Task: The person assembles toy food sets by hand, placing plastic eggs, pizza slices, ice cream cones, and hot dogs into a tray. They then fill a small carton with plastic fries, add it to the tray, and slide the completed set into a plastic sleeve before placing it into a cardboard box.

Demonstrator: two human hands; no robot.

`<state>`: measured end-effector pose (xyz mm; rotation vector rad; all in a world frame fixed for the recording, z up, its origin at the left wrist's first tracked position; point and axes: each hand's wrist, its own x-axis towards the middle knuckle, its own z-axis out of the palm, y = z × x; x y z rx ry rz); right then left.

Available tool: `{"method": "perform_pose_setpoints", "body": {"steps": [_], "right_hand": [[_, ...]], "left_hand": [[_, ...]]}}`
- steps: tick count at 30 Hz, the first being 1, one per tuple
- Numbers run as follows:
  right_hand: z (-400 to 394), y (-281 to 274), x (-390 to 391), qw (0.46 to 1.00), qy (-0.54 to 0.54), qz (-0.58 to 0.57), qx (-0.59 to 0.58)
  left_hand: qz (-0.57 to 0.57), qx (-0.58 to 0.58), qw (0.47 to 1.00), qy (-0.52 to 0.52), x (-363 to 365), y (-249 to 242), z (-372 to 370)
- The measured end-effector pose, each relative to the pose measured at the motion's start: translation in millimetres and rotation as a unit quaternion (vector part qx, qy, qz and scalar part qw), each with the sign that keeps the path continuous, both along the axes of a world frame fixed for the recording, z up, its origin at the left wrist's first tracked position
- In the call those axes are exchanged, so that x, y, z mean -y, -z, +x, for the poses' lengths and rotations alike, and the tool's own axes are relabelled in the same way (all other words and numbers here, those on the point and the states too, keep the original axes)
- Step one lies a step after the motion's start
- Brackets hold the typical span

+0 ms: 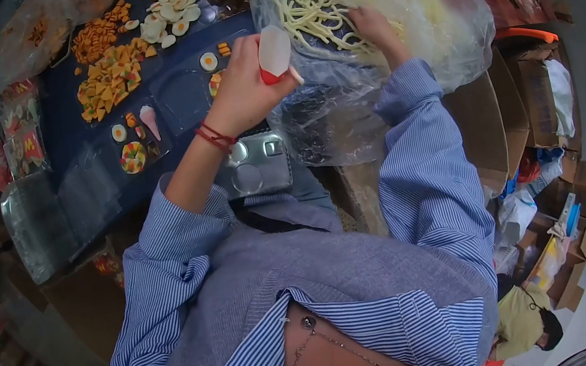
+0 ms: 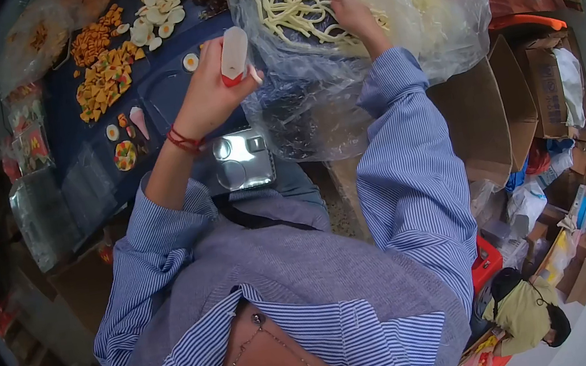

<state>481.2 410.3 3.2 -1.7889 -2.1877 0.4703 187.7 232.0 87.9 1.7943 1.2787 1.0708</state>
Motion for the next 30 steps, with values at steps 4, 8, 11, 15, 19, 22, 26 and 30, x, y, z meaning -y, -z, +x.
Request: {"method": "perform_pose_setpoints", "body": {"steps": [4,8,11,15,19,22,26,30], "right_hand": [[-18,-16,-5,0.983,-0.069,-0.109,0.130],[-16,-16,-13,0.968,-0.135,-0.137,0.161],[-13,-18,-5,0.975,-0.110,-0.108,0.160],[-3,-52,19,0.971,0.031,-0.229,-0.060],[5,-41,26,0.849,0.081,-0.280,-0.441],[25,-33,16,0.824,0.035,-0.251,-0.506],[25,-36,23,0.960,-0.016,-0.227,-0.161],[8,-32,42,0.982,-0.144,-0.077,0.091]], "left_hand": [[-0.030,-0.008,1.000,-0.005,12,3,-1],[0.009,-0.098,0.992,-0.083,-35,29,-5],[0.031,-0.115,0.985,-0.127,-53,11,-16],[0.099,-0.152,0.977,-0.113,-40,9,-27],[-0.074,-0.143,0.987,0.007,1,25,-5],[-0.122,-0.151,0.977,0.085,29,33,15],[-0.104,-0.141,0.982,0.063,22,58,31],[-0.128,-0.130,0.979,0.093,20,36,27]]}}
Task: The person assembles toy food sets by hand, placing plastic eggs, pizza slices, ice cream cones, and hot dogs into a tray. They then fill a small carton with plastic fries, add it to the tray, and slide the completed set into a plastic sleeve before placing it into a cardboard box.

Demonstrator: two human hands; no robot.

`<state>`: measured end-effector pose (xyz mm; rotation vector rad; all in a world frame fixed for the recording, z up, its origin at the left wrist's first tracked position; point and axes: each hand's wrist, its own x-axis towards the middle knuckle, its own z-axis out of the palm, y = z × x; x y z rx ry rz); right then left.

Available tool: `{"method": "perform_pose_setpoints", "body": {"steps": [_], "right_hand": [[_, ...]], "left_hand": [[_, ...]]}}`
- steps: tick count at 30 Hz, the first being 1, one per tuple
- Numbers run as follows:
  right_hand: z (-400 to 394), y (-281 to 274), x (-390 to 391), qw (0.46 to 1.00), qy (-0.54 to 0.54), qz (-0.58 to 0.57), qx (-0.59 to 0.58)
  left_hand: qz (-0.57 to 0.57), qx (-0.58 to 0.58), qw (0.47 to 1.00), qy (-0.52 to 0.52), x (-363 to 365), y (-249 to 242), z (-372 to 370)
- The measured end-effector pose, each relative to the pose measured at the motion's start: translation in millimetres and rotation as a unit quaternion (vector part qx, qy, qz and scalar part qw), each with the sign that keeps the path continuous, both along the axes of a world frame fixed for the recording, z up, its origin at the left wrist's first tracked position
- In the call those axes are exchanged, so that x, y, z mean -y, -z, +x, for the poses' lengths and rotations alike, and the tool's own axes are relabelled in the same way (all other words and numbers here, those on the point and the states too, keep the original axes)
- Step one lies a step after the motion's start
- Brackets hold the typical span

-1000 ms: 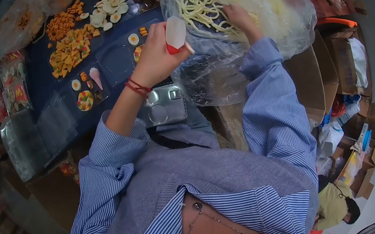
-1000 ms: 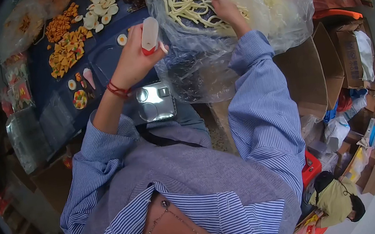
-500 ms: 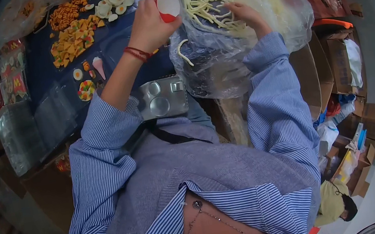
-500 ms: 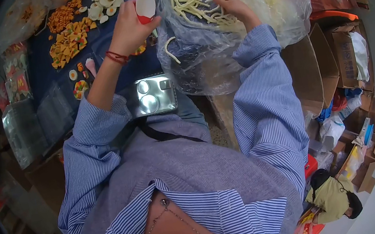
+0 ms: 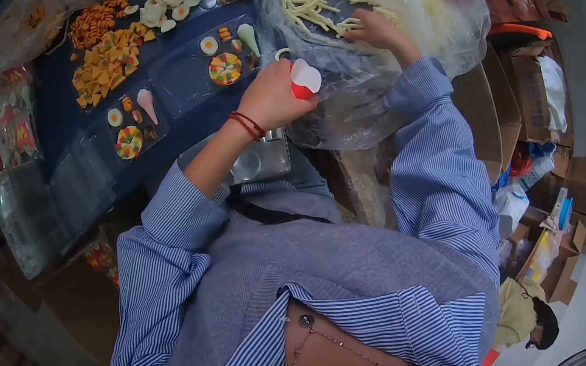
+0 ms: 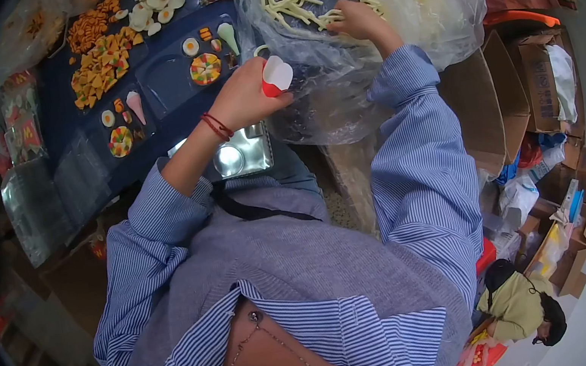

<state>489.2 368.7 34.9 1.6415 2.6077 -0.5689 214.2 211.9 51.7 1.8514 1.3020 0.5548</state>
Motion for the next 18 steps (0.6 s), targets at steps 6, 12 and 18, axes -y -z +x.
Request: {"method": "perform_pose_setpoints", "body": {"steps": [6,12,18], "right_hand": [[6,-9,-8,0.993,0.041,-0.102,0.046],[26,-11,-9,0.941,0.195,-0.161,-0.225],[19,-23,-12,0.826,0.254,-0.230,-0.447]], "left_hand": [[0.025,0.038,0.999,-0.015,10,-8,-14],[0.025,0.055,0.998,-0.011,11,-26,-13],[0.040,0.083,0.996,-0.016,15,-33,-19]]}}
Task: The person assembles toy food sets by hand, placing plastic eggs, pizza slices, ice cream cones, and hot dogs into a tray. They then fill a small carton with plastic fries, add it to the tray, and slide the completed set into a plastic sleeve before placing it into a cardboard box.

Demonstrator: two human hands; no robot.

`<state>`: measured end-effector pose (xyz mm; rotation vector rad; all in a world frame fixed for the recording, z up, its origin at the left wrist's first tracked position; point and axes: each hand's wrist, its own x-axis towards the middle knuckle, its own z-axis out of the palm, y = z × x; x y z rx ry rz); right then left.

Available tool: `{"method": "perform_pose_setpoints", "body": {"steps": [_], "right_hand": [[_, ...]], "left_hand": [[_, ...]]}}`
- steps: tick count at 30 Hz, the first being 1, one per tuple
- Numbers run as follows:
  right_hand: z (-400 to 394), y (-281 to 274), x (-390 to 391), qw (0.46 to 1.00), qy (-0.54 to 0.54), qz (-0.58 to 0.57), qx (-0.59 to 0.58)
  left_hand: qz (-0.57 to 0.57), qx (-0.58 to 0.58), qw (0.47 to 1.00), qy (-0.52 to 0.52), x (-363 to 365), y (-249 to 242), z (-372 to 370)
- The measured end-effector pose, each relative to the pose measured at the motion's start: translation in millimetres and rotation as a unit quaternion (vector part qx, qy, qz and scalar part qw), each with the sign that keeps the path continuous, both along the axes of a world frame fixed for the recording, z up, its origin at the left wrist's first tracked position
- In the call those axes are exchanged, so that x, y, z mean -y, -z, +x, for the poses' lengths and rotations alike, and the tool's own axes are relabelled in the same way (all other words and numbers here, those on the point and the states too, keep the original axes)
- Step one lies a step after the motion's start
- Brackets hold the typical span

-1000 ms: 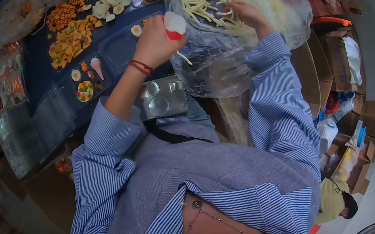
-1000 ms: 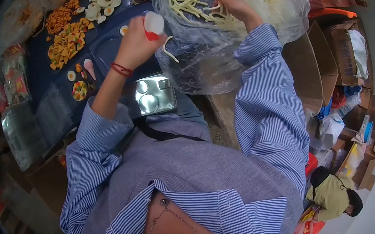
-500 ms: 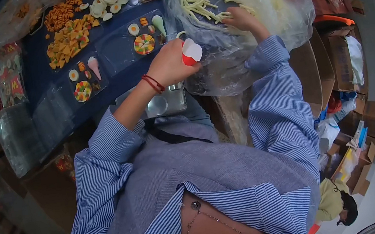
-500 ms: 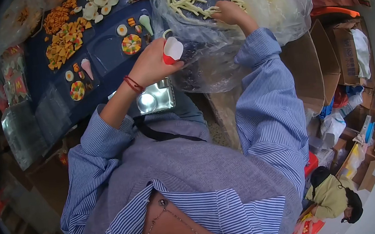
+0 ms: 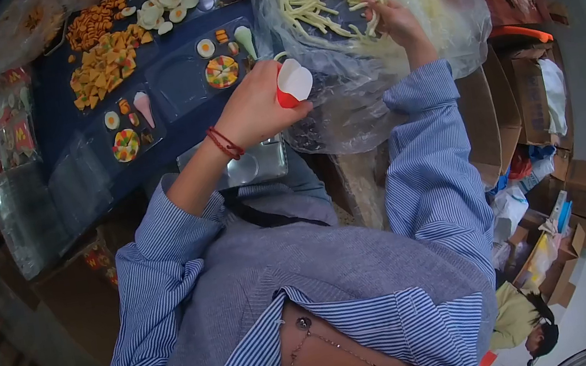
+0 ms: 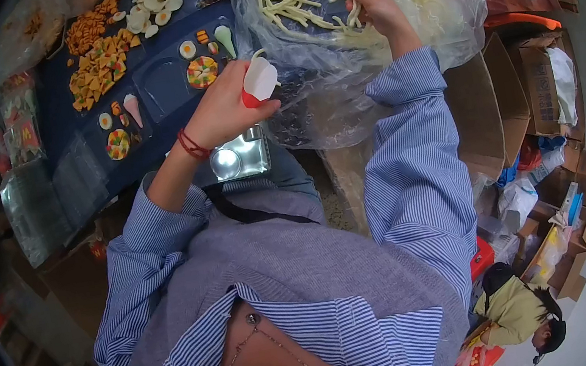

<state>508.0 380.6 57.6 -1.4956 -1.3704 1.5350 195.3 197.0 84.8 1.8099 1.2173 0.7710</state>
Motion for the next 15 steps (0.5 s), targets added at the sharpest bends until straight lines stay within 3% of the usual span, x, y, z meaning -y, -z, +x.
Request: {"method": "perform_pose_setpoints", "body": {"steps": [3,6,8,9,11,15], "right_hand": [[2,15,-6,0.997,0.015,-0.011,-0.072],[8,19,-5,0.999,0.038,0.016,0.014],[-11,-9,12,0.939,-0.083,0.039,0.332],[-9,1,12,0.939,-0.083,0.039,0.333],[-2,33,12,0.799,-0.157,0.313,0.489],[-4,21,6,0.784,-0.212,0.186,0.553]], "left_hand": [[-0.014,0.003,1.000,-0.002,3,0,-3],[-0.021,0.003,1.000,0.004,5,2,-3],[-0.020,0.003,1.000,0.009,6,4,-4],[-0.020,0.002,1.000,0.014,6,4,-3],[-0.023,0.005,1.000,0.014,6,3,-3],[-0.034,0.003,0.999,0.010,9,3,-5]]}}
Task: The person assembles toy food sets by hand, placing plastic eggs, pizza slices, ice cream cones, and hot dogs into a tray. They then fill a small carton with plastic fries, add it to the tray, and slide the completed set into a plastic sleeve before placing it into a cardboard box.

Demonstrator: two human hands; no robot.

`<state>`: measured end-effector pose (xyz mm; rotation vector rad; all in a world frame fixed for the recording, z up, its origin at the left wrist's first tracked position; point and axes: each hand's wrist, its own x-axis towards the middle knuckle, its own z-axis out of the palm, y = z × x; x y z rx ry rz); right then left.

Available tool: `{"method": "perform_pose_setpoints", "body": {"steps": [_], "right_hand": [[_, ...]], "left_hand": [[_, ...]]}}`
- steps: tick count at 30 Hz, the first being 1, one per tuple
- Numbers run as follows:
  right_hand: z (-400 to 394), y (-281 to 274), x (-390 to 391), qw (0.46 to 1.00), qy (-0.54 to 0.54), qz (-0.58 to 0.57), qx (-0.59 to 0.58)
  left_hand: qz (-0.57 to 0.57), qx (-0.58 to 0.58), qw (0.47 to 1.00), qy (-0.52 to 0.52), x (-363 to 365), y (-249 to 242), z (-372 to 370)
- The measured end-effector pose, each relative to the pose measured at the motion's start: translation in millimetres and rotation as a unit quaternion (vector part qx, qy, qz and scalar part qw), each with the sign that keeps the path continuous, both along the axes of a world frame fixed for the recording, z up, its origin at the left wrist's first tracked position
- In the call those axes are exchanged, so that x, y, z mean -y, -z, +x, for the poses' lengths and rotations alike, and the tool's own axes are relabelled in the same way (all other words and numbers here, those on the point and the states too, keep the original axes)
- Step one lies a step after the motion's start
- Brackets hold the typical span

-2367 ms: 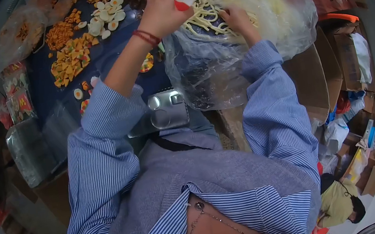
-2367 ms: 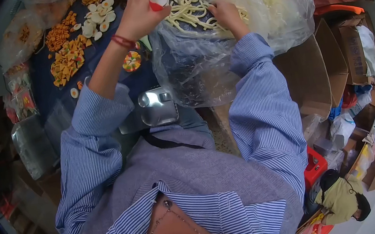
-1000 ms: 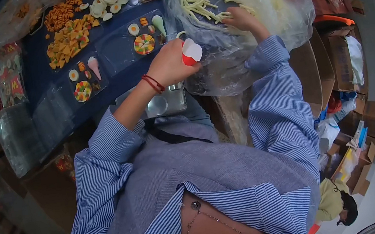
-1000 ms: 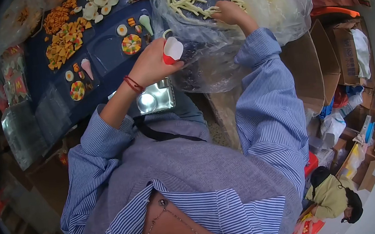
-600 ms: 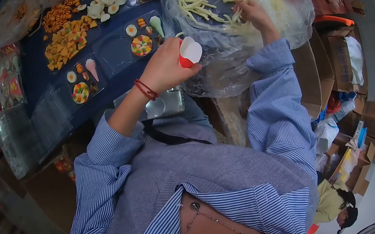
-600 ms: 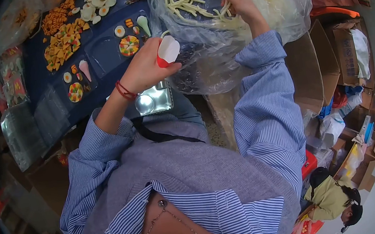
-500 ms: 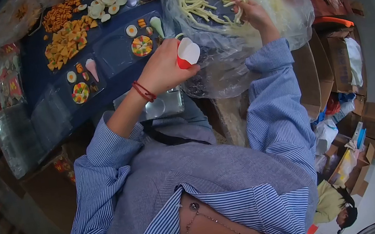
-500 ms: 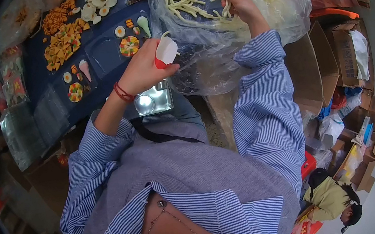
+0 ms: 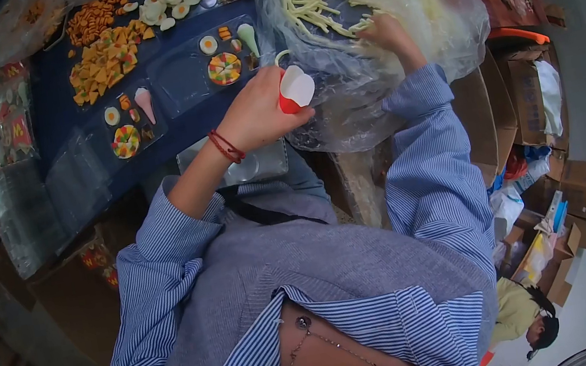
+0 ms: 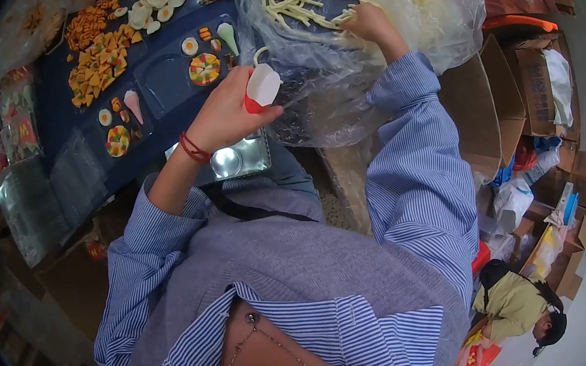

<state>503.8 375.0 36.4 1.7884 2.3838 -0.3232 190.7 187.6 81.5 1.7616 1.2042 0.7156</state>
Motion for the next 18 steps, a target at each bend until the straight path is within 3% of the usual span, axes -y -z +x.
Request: {"method": "perform_pose_setpoints", "body": {"steps": [2,5,12,18], "right_hand": [[-1,-7,2,0.981,0.068,0.001,-0.182],[-18,-3,3,0.970,-0.011,-0.022,-0.243],[-40,9,26,0.989,-0.078,0.081,-0.091],[-27,14,25,0.981,-0.059,0.151,-0.108]], "left_hand": [[0.003,0.000,1.000,-0.003,1,2,-2],[-0.001,-0.001,1.000,-0.001,2,1,-1],[-0.012,-0.010,1.000,0.003,2,1,-5],[-0.020,-0.004,1.000,0.013,4,1,-4]]}}
